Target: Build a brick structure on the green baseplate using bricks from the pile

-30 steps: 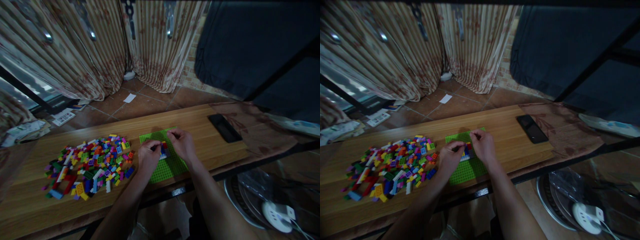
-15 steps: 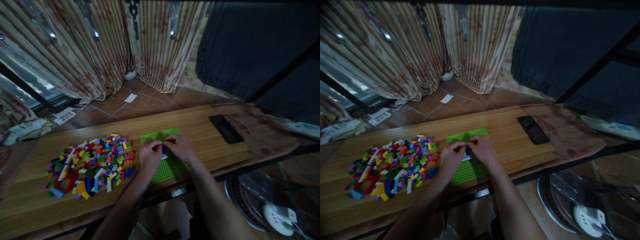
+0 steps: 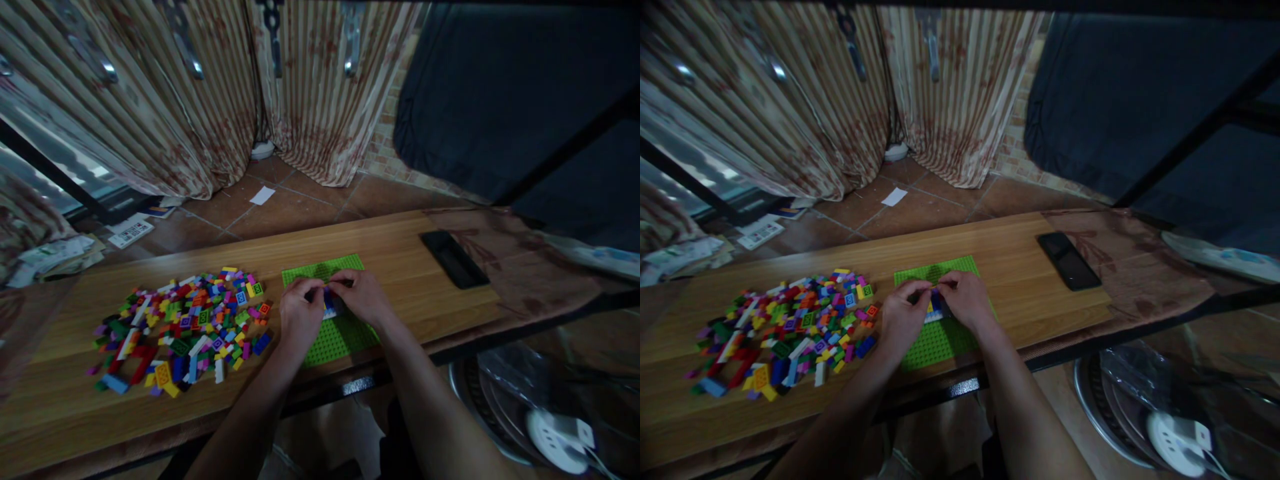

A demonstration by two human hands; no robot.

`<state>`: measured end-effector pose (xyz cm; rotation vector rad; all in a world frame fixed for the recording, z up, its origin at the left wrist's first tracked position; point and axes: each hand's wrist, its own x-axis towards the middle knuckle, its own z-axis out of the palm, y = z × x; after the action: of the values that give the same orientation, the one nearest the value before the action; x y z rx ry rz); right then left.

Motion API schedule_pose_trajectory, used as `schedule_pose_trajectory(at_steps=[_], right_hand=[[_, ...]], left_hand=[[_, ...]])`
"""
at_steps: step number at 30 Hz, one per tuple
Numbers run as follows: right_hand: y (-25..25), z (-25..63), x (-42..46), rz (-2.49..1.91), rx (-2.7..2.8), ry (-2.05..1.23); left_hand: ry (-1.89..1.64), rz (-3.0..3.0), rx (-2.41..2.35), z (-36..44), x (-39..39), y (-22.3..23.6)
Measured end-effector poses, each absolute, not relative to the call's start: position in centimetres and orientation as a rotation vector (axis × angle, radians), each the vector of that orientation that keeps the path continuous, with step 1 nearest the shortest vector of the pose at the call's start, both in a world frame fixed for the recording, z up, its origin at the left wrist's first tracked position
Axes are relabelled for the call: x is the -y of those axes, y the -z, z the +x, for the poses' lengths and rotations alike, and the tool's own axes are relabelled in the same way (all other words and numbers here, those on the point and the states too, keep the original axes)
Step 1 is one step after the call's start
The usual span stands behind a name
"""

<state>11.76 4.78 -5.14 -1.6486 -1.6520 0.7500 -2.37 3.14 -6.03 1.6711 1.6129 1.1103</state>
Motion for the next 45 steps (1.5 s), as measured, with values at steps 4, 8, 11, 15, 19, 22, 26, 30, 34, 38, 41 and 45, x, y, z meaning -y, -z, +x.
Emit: schedule_pose_trajectory(at_steps=[4, 8, 11, 15, 19, 22, 26, 30, 34, 38, 41, 45], right_hand=[[5.08, 11.92, -4.82, -1.616, 1.650, -0.753], [5.34, 12.00, -4.71, -1.592, 1.718, -0.739], [5.48, 11.84, -4.60, -1.564, 1.749, -0.719], [5.27, 11.62, -4.58, -1.563, 1.760, -0.723], [4.88, 11.53, -4.63, -1.577, 1.768, -0.768], [4.75, 11.47, -4.66, -1.573, 1.778, -0.790], [4.68, 11.37, -4.67, -1.559, 1.781, -0.792], [4.58, 11.36, -4.66, -1.543, 1.788, -0.791], [4.67, 11.49, -4.68, -1.537, 1.815, -0.792], [4.73, 11.57, -4.72, -1.557, 1.825, -0.797], [4.62, 11.56, -4.77, -1.609, 1.783, -0.799], [4.61, 11.48, -4.89, -1.683, 1.699, -0.753]], left_hand=[[-1.098, 1.654, -1.649, -2.70, -3.24, 5.88], [-1.048, 1.685, -1.677, -2.86, -3.22, 5.77], [-1.019, 1.721, -1.702, -2.75, -3.08, 5.69], [-0.987, 1.748, -1.715, -2.63, -2.96, 5.63], [-0.970, 1.747, -1.703, -2.70, -3.00, 5.67], [-0.982, 1.745, -1.695, -2.77, -3.03, 5.70], [-0.996, 1.744, -1.694, -2.83, -3.02, 5.66], [-0.966, 1.743, -1.713, -2.82, -3.03, 5.59], [-0.927, 1.723, -1.742, -2.73, -2.97, 5.54], [-0.903, 1.726, -1.759, -2.66, -2.90, 5.42], [-0.899, 1.731, -1.752, -2.67, -2.90, 5.34], [-0.907, 1.733, -1.745, -2.75, -2.97, 5.43]])
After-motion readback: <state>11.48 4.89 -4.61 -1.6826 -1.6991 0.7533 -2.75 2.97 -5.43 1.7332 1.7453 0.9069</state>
